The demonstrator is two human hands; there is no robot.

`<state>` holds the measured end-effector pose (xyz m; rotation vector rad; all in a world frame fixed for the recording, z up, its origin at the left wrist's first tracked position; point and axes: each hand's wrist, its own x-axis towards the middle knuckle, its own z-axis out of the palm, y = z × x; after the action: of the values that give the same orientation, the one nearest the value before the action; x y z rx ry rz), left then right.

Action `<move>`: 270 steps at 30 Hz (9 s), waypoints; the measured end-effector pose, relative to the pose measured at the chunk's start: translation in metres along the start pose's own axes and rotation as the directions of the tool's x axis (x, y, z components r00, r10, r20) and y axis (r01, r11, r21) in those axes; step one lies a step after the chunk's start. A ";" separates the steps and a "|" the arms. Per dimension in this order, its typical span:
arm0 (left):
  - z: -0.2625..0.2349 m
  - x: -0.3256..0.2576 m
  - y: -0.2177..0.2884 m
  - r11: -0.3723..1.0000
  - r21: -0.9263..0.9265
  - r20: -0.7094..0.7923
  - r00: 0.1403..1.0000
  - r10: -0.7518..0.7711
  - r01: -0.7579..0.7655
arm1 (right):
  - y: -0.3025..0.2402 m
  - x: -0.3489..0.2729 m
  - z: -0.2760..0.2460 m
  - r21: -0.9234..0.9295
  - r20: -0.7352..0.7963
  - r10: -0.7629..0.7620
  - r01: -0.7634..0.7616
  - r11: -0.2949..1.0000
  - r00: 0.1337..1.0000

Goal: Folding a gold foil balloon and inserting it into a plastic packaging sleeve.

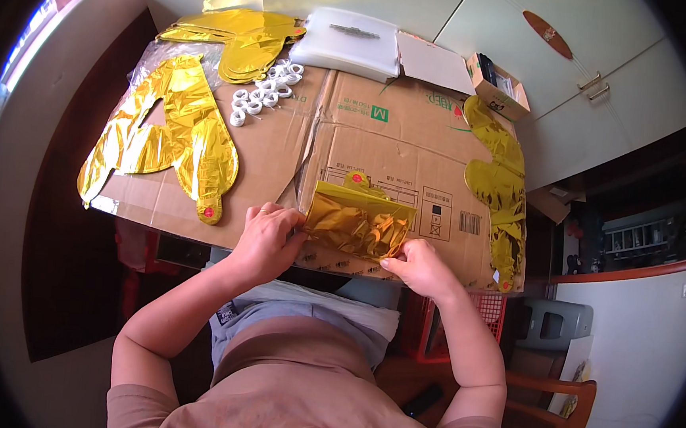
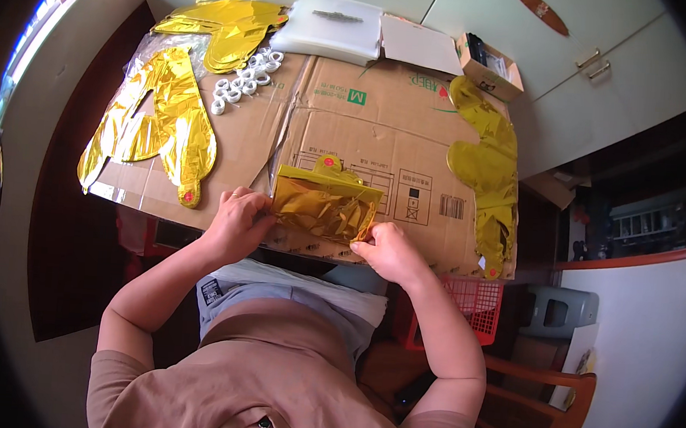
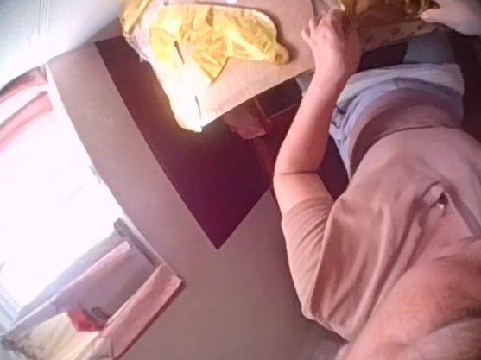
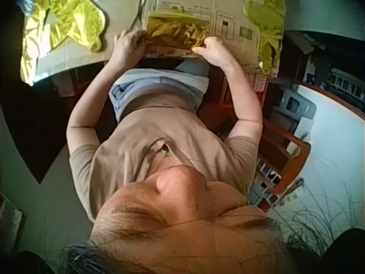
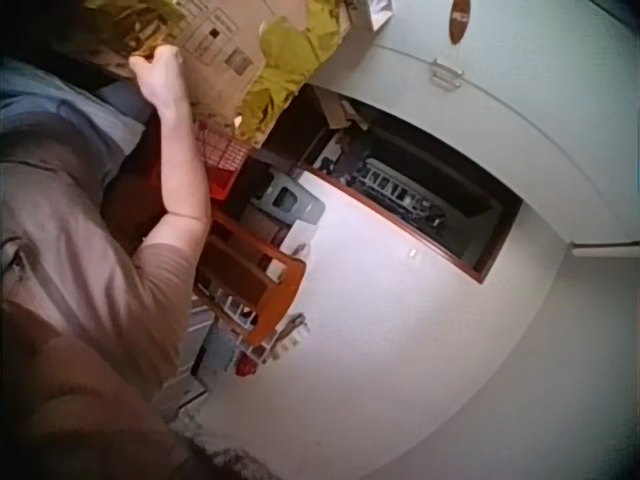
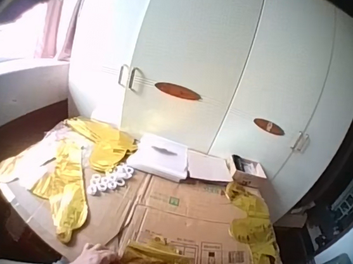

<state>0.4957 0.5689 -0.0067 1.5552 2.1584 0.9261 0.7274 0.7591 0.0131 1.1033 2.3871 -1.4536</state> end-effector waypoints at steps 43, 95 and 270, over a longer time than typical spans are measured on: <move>-0.007 -0.006 0.014 0.984 -0.005 0.046 0.983 -0.180 0.181 | 0.018 0.003 0.011 0.214 -0.041 0.079 -0.068 0.974 0.996; 0.068 0.009 0.023 0.853 0.389 0.127 0.938 0.323 -0.347 | -0.012 -0.003 0.040 -0.712 -0.442 -0.649 0.198 0.674 0.619; 0.053 -0.070 0.012 0.860 -0.431 -0.084 0.961 0.264 -0.274 | -0.046 -0.051 0.022 -0.556 -0.064 -0.833 0.673 0.487 0.550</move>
<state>0.5612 0.5226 -0.0458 1.6299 1.6047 1.4118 0.7289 0.7023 0.0579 0.0739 3.4766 -0.6750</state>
